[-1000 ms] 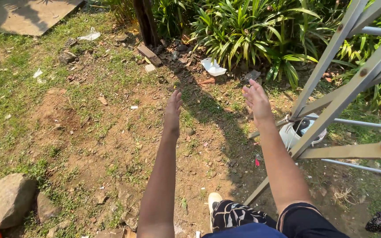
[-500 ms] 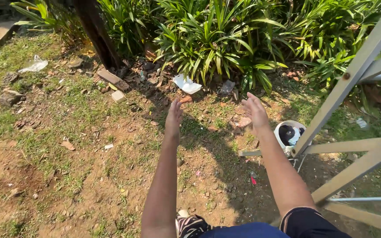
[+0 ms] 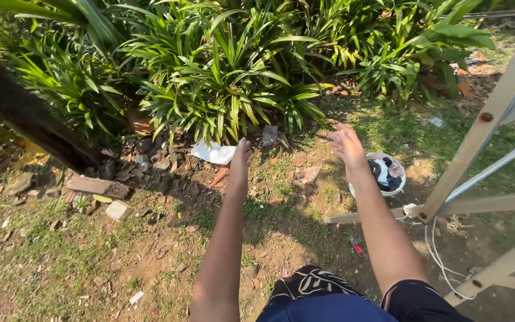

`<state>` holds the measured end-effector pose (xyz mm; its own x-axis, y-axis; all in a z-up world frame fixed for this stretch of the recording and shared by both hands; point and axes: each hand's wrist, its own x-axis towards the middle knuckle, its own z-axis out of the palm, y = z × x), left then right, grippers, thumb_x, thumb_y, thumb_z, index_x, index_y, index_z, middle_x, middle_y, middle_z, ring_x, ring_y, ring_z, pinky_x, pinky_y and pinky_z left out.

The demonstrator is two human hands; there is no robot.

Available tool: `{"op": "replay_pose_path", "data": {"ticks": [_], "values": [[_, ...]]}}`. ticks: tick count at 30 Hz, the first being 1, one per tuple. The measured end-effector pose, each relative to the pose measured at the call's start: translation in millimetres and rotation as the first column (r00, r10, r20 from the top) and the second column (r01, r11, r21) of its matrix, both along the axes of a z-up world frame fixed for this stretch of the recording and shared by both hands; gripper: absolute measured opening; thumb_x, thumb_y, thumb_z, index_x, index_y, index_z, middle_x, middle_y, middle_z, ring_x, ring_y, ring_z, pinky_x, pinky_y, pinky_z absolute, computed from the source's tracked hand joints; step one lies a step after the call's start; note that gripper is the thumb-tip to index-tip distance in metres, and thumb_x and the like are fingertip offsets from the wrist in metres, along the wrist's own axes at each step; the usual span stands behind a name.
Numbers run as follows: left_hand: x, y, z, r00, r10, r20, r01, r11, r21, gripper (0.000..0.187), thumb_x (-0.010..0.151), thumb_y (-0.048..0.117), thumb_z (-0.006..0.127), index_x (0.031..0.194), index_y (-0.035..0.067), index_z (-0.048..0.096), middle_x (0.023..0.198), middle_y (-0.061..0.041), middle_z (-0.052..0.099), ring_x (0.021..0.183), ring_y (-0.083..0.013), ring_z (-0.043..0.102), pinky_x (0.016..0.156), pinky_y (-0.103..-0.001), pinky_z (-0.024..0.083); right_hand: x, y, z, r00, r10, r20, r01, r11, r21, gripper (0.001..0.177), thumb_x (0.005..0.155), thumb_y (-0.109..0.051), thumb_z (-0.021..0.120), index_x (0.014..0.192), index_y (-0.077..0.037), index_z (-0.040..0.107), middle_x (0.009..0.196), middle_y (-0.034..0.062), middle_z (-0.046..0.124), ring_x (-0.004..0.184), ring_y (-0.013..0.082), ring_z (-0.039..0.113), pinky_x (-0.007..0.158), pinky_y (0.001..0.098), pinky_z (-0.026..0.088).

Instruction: Taking wet clothes from a bucket and hanging them onto a metal drying rack outdoors.

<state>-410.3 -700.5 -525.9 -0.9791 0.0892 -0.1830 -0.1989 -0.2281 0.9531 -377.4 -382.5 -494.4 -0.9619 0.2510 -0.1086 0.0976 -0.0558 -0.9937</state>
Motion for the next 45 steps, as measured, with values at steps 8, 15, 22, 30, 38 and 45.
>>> {"op": "replay_pose_path", "data": {"ticks": [8, 15, 22, 30, 38, 45], "values": [[-136.1, 60.7, -48.7, 0.983, -0.182, -0.032, 0.185, 0.976, 0.115, 0.086, 0.097, 0.064, 0.040, 0.162, 0.009, 0.027, 0.167, -0.016, 0.033, 0.154, -0.0325, 0.032, 0.124, -0.046, 0.021, -86.9, 34.0, -13.7, 0.987, -0.163, -0.014, 0.163, 0.985, 0.054, 0.063, 0.103, -0.048, 0.044, 0.157, -0.016, 0.038, 0.151, 0.0177, 0.054, 0.138, 0.0329, 0.051, 0.115, 0.0472, 0.035], [-279.4, 121.4, -53.3, 0.948, -0.319, -0.004, 0.317, 0.942, 0.107, 0.087, 0.094, 0.063, 0.042, 0.161, 0.009, 0.028, 0.166, -0.015, 0.033, 0.151, -0.0355, 0.032, 0.122, -0.050, 0.024, -201.2, 83.0, -53.9, 0.960, -0.276, 0.044, 0.275, 0.961, 0.026, 0.063, 0.103, -0.048, 0.042, 0.157, -0.017, 0.038, 0.152, 0.0182, 0.054, 0.137, 0.0343, 0.051, 0.115, 0.0488, 0.034], [-378.2, 198.2, -70.5, 0.890, -0.456, -0.002, 0.454, 0.887, 0.085, 0.089, 0.096, 0.065, 0.042, 0.158, 0.002, 0.033, 0.164, -0.016, 0.039, 0.151, -0.0351, 0.035, 0.122, -0.048, 0.023, -262.6, 125.3, -58.1, 0.896, -0.438, 0.067, 0.434, 0.898, 0.065, 0.062, 0.102, -0.047, 0.044, 0.156, -0.018, 0.040, 0.151, 0.0178, 0.055, 0.138, 0.0330, 0.052, 0.115, 0.0475, 0.036], [-493.0, 322.7, -95.3, 0.709, -0.704, -0.034, 0.704, 0.704, 0.099, 0.087, 0.097, 0.064, 0.039, 0.160, 0.005, 0.028, 0.165, -0.015, 0.035, 0.151, -0.0352, 0.034, 0.123, -0.047, 0.023, -322.3, 185.1, -69.7, 0.748, -0.663, 0.036, 0.662, 0.749, 0.040, 0.061, 0.102, -0.046, 0.045, 0.156, -0.019, 0.041, 0.151, 0.0159, 0.055, 0.138, 0.0324, 0.051, 0.116, 0.0460, 0.034], [-615.1, 445.0, -111.7, 0.440, -0.888, -0.134, 0.898, 0.433, 0.081, 0.085, 0.096, 0.062, 0.041, 0.161, 0.008, 0.031, 0.166, -0.015, 0.035, 0.151, -0.0363, 0.032, 0.122, -0.048, 0.021, -377.3, 234.0, -84.4, 0.475, -0.880, -0.012, 0.880, 0.474, 0.044, 0.061, 0.101, -0.047, 0.044, 0.156, -0.020, 0.040, 0.150, 0.0150, 0.056, 0.138, 0.0307, 0.051, 0.115, 0.0476, 0.035], [-650.8, 536.6, -111.3, 0.250, -0.962, -0.107, 0.962, 0.234, 0.138, 0.082, 0.098, 0.060, 0.041, 0.160, 0.007, 0.026, 0.167, -0.015, 0.033, 0.153, -0.0343, 0.031, 0.123, -0.049, 0.020, -393.0, 264.9, -83.6, 0.254, -0.966, -0.041, 0.967, 0.253, 0.038, 0.060, 0.102, -0.047, 0.047, 0.155, -0.019, 0.043, 0.149, 0.0146, 0.057, 0.136, 0.0308, 0.053, 0.115, 0.0461, 0.036]]}}
